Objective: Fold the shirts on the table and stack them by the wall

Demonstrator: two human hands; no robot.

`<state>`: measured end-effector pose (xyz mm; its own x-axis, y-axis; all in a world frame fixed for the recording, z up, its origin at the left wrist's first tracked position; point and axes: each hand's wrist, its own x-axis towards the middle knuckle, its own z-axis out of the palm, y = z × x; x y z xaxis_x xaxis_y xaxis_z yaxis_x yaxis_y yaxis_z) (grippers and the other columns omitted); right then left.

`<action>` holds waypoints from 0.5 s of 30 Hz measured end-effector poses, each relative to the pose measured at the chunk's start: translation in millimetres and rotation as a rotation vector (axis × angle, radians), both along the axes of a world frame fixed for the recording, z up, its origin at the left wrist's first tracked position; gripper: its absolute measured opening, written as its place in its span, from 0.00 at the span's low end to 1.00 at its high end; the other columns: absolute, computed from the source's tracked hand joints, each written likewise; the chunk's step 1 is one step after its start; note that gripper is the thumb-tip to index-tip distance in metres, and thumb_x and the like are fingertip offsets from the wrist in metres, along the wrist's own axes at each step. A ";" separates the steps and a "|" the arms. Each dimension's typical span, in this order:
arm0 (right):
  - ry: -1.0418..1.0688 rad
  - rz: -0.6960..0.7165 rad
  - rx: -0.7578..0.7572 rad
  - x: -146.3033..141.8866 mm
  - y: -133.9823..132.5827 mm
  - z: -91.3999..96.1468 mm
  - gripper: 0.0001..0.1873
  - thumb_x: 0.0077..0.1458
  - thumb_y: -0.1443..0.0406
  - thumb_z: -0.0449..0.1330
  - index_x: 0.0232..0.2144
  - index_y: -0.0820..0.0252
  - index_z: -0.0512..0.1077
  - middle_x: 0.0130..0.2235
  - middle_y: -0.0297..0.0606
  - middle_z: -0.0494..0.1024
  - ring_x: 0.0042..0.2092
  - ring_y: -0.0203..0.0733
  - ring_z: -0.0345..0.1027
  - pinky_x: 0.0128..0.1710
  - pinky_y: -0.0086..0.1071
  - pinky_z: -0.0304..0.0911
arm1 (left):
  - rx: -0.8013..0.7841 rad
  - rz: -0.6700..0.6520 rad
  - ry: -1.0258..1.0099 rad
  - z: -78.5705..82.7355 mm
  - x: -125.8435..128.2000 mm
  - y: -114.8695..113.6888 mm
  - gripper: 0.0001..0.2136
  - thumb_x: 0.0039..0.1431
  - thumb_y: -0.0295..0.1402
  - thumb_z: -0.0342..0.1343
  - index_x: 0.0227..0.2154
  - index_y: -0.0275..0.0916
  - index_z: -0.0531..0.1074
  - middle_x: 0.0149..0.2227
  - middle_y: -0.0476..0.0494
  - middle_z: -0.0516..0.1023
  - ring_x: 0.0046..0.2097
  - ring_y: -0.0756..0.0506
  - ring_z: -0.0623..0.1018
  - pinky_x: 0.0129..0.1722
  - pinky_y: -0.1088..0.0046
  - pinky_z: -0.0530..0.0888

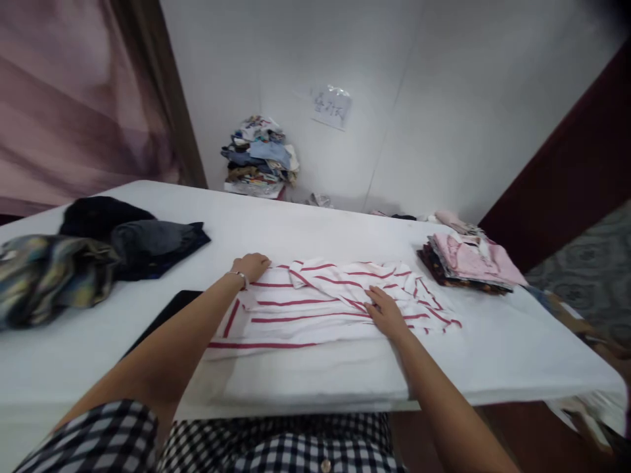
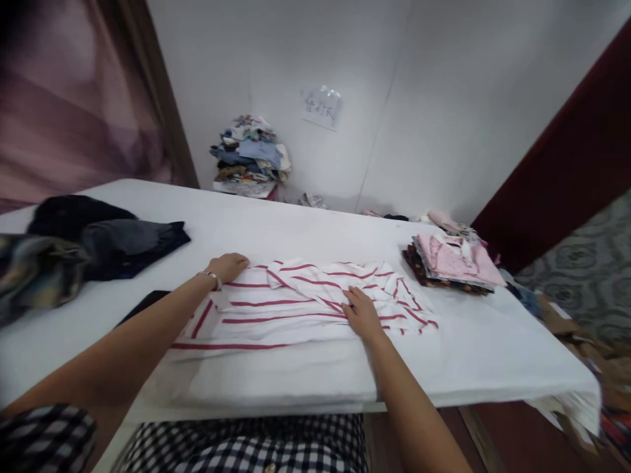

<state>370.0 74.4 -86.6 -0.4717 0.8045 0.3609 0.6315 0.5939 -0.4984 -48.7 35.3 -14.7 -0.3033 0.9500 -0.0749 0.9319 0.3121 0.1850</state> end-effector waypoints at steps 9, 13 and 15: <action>-0.024 -0.007 -0.021 1.0 -1.2 -0.6 0.24 0.58 0.56 0.54 0.52 0.60 0.72 0.59 0.48 0.68 0.62 0.51 0.59 0.61 0.49 0.55 | 0.069 0.108 0.062 9.6 -26.4 -21.8 0.16 0.58 0.42 0.46 0.41 0.41 0.74 0.48 0.39 0.76 0.48 0.41 0.74 0.44 0.67 0.70; -0.020 -0.008 -0.017 0.9 -0.9 -1.1 0.24 0.57 0.56 0.54 0.52 0.61 0.72 0.59 0.48 0.68 0.61 0.51 0.59 0.62 0.48 0.55 | 0.148 0.188 0.104 16.4 -23.1 -20.4 0.16 0.58 0.34 0.44 0.43 0.37 0.73 0.51 0.33 0.73 0.54 0.36 0.71 0.49 0.62 0.67; -0.014 -0.010 -0.017 1.1 0.0 -2.0 0.24 0.57 0.56 0.55 0.52 0.61 0.73 0.59 0.49 0.69 0.61 0.51 0.60 0.61 0.47 0.55 | 0.173 0.191 0.094 19.6 -12.5 -17.4 0.17 0.60 0.36 0.42 0.44 0.37 0.73 0.51 0.33 0.73 0.54 0.37 0.71 0.49 0.62 0.68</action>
<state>371.0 74.3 -88.6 -0.4682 0.8153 0.3408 0.6447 0.5789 -0.4991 -61.2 17.8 4.9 -0.4764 0.8710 0.1204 0.8746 0.4554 0.1661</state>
